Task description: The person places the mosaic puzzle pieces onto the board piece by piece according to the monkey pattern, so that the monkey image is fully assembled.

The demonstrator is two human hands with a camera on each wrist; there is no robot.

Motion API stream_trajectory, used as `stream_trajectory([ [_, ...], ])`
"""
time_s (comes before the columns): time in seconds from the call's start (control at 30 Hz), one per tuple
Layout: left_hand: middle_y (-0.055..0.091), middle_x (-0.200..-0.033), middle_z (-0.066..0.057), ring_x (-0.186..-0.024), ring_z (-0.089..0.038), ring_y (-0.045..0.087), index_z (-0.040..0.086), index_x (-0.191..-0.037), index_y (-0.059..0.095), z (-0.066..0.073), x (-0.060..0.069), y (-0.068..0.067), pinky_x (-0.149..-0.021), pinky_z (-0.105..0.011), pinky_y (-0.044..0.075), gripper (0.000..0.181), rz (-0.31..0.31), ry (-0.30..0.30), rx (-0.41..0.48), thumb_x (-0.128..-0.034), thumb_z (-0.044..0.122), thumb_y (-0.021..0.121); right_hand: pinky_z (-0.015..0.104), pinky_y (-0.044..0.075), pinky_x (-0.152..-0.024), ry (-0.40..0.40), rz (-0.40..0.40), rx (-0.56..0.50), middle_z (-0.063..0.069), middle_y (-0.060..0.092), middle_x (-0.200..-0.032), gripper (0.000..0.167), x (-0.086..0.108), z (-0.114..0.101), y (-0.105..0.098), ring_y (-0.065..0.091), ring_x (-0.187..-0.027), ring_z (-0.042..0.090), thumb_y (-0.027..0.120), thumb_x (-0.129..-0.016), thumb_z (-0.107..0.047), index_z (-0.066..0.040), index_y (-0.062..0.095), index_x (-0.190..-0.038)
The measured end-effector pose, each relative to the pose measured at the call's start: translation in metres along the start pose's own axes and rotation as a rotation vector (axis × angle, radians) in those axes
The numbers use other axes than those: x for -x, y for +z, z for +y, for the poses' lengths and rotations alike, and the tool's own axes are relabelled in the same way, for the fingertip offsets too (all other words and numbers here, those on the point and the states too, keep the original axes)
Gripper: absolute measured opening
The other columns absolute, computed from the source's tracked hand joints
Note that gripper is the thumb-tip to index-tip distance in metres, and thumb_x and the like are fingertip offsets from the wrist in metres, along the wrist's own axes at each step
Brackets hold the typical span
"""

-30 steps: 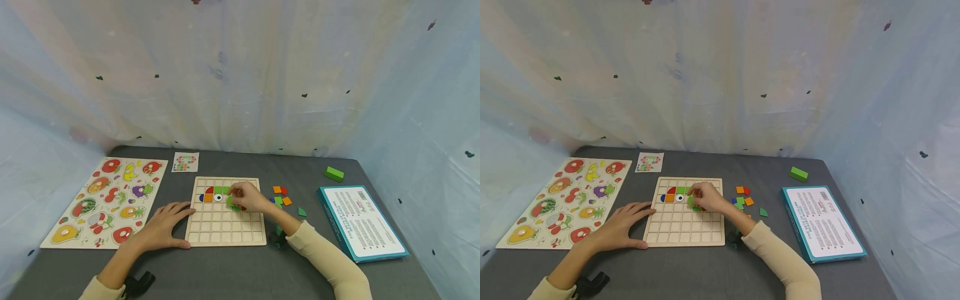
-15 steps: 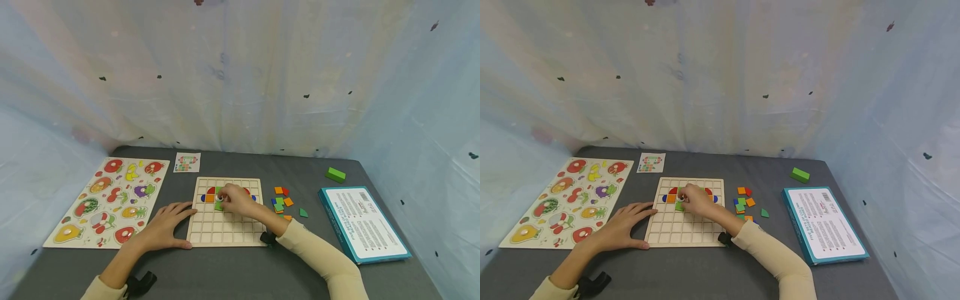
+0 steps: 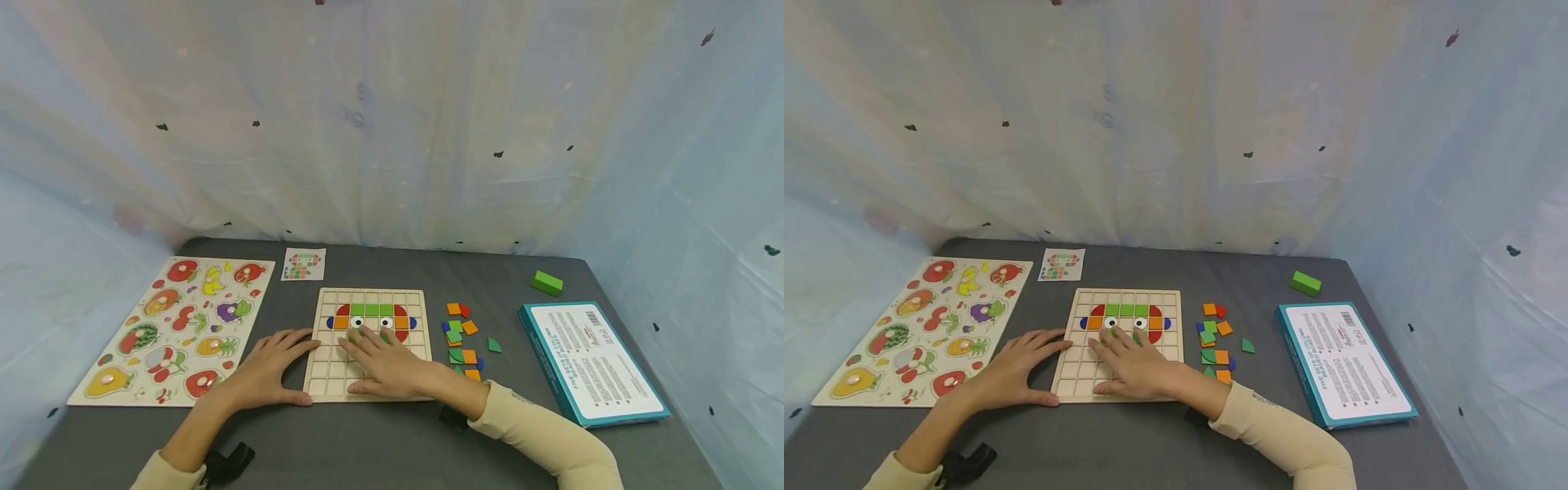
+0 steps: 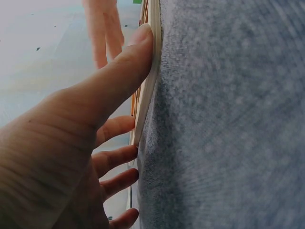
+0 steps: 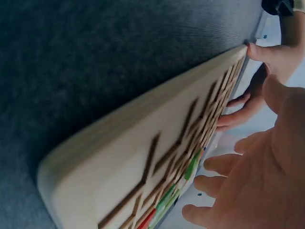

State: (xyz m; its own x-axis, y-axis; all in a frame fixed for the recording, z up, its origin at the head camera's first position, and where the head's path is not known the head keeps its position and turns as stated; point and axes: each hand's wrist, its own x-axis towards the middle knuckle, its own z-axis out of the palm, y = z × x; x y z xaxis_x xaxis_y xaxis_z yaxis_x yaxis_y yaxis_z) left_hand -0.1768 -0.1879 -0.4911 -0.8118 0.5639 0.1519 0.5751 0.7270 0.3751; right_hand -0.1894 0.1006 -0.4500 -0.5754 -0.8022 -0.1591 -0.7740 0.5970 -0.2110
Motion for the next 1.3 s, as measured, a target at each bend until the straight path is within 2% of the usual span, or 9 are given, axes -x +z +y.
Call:
stream_trajectory([
  [0.4,0.044,-0.15,-0.014,-0.134,-0.037,0.04,0.017,-0.145,0.053,0.001,-0.001,-0.002,-0.1,-0.071,0.031,0.098,-0.021,-0.01,-0.002,-0.0696,0.078,0.069,0.055,0.012,-0.119,-0.07,-0.027,-0.02,0.012,0.013,-0.166,0.083,-0.003,0.009,0.0,0.009,-0.152,0.032,0.043,-0.1,-0.059,-0.018,0.005,-0.162],
  [0.6,0.044,-0.15,-0.013,-0.134,-0.037,0.04,0.017,-0.145,0.053,0.002,0.001,-0.001,-0.101,-0.07,0.03,0.098,-0.029,-0.021,0.014,-0.07,0.078,0.069,0.05,0.011,-0.12,-0.079,-0.058,-0.082,0.013,0.005,-0.166,0.088,0.001,0.007,0.003,0.002,-0.152,0.032,0.044,-0.098,-0.063,-0.02,0.002,-0.162],
  [0.77,0.045,-0.15,-0.014,-0.134,-0.037,0.04,0.017,-0.145,0.053,0.002,0.001,-0.002,-0.1,-0.071,0.03,0.097,-0.02,-0.02,0.015,-0.0698,0.076,0.071,0.047,0.012,-0.12,-0.08,-0.06,-0.052,0.016,0.001,-0.166,0.087,0.0,0.004,0.009,0.0,-0.152,0.032,0.043,-0.099,-0.063,-0.017,0.005,-0.162],
  [0.9,0.046,-0.149,-0.014,-0.133,-0.038,0.04,0.017,-0.144,0.054,0.002,0.002,-0.001,-0.1,-0.071,0.03,0.097,-0.012,-0.015,0.013,-0.0694,0.076,0.072,0.051,0.012,-0.12,-0.076,-0.045,-0.073,0.016,0.004,-0.166,0.082,0.002,0.005,0.006,0.003,-0.152,0.031,0.042,-0.101,-0.059,-0.015,0.01,-0.162],
  [1.0,0.045,-0.15,-0.014,-0.134,-0.037,0.04,0.017,-0.145,0.054,0.001,0.001,-0.001,-0.1,-0.071,0.03,0.098,-0.02,-0.021,0.013,-0.069,0.077,0.072,0.055,0.016,-0.118,-0.071,0.032,-0.095,0.015,0.021,-0.163,0.072,0.009,0.012,-0.002,0.017,-0.151,0.031,0.046,-0.102,-0.052,-0.012,0.027,-0.159],
  [1.07,0.044,-0.151,-0.013,-0.135,-0.036,0.039,0.018,-0.145,0.053,0.001,0.0,0.0,-0.101,-0.07,0.029,0.099,-0.029,-0.025,0.012,-0.0685,0.078,0.071,0.056,0.024,-0.115,-0.052,0.14,-0.12,0.013,0.043,-0.152,0.059,0.016,0.022,-0.01,0.036,-0.143,0.031,0.055,-0.102,-0.043,-0.008,0.047,-0.149],
  [1.13,0.043,-0.152,-0.012,-0.136,-0.036,0.038,0.018,-0.146,0.052,0.001,-0.001,0.0,-0.102,-0.07,0.028,0.1,-0.038,-0.031,0.014,-0.0679,0.078,0.072,0.057,0.033,-0.108,-0.002,0.276,-0.152,0.012,0.061,-0.133,0.042,0.025,0.036,-0.018,0.053,-0.126,0.03,0.064,-0.099,-0.03,-0.005,0.063,-0.132],
  [1.23,0.043,-0.152,-0.012,-0.136,-0.036,0.038,0.019,-0.146,0.052,0.001,-0.001,-0.001,-0.103,-0.069,0.028,0.1,-0.04,-0.033,0.012,-0.0676,0.078,0.071,0.053,0.042,-0.094,0.151,0.462,-0.216,0.009,0.07,-0.105,0.019,0.04,0.068,-0.027,0.062,-0.099,0.028,0.072,-0.092,-0.012,-0.003,0.073,-0.108],
  [1.3,0.043,-0.151,-0.012,-0.136,-0.036,0.038,0.019,-0.146,0.052,0.0,0.0,-0.001,-0.102,-0.069,0.028,0.1,-0.035,-0.033,0.013,-0.0675,0.078,0.072,0.049,0.046,-0.084,0.293,0.52,-0.24,0.009,0.068,-0.095,0.015,0.05,0.092,-0.031,0.061,-0.088,0.027,0.073,-0.09,-0.006,-0.001,0.073,-0.103],
])
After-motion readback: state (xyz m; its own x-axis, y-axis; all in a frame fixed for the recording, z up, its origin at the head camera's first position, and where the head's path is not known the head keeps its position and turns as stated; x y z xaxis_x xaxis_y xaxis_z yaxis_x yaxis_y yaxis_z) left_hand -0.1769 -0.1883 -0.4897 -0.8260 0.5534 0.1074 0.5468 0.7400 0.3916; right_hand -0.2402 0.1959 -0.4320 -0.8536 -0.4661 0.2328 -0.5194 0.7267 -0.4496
